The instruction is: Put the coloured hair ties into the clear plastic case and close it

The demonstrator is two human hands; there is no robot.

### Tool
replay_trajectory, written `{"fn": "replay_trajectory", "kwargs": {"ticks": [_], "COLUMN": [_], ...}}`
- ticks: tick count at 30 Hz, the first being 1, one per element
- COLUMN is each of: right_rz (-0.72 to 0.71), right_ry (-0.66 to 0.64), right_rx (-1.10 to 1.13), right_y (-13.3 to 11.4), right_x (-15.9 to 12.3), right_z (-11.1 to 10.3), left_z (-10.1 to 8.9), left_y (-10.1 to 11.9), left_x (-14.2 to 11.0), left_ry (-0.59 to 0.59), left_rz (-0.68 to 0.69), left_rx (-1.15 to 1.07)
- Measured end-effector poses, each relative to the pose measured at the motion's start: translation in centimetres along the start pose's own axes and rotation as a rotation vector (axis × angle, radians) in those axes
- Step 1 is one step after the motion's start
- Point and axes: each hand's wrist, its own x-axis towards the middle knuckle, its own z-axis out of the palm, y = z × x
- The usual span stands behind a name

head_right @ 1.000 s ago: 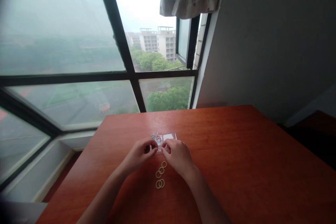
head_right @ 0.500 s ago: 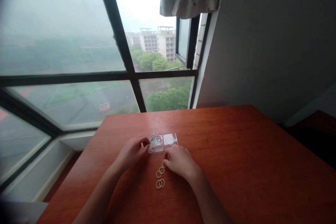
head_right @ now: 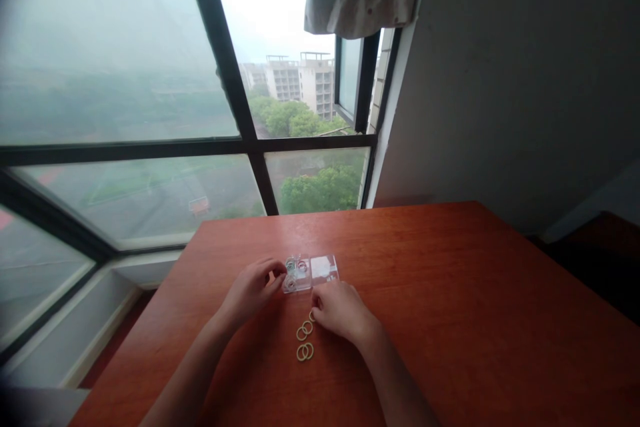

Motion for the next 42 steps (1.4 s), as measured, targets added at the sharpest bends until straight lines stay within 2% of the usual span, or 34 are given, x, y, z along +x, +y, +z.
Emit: {"fn": "replay_trajectory", "kwargs": {"ticks": [9, 14, 18, 26, 32, 35, 38, 42], "right_rz": [0.019, 0.033, 0.025, 0.004, -0.017, -0.007, 0.012, 0.028], "right_ry": [0.138, 0.245, 0.276, 0.301, 0.301, 0.302, 0.272, 0.171], "right_rx": [0.073, 0.104, 0.118, 0.126, 0.154, 0.149, 0.130, 0.094], "right_y": [0.0, -0.4, -0.4, -0.4, -0.6, -0.5, -0.4, -0.2], "right_x": [0.3, 0.5, 0.5, 0.7, 0.5, 0.4, 0.3, 0.0], "right_z": [-0.4, -0.7, -0.6, -0.4, -0.4, -0.6, -0.8, -0.7], "left_z": [1.0, 2.2, 2.5, 2.5, 3.0, 2.9, 2.8, 2.9], "left_y": [0.6, 1.9, 2.4, 2.5, 2.3, 2.2, 2.0, 1.7], "left_x": [0.1, 0.0, 0.0, 0.0, 0.0, 0.1, 0.0, 0.0], "left_ry": [0.021, -0.044, -0.056, -0.047, -0.039, 0.013, 0.094, 0.126], "left_rz": [0.048, 0.070, 0.061, 0.059, 0.063, 0.050, 0.022, -0.018], "left_rx": [-0.049, -0.165, -0.232, -0.304, -0.229, -0.153, -0.062, 0.028]}}
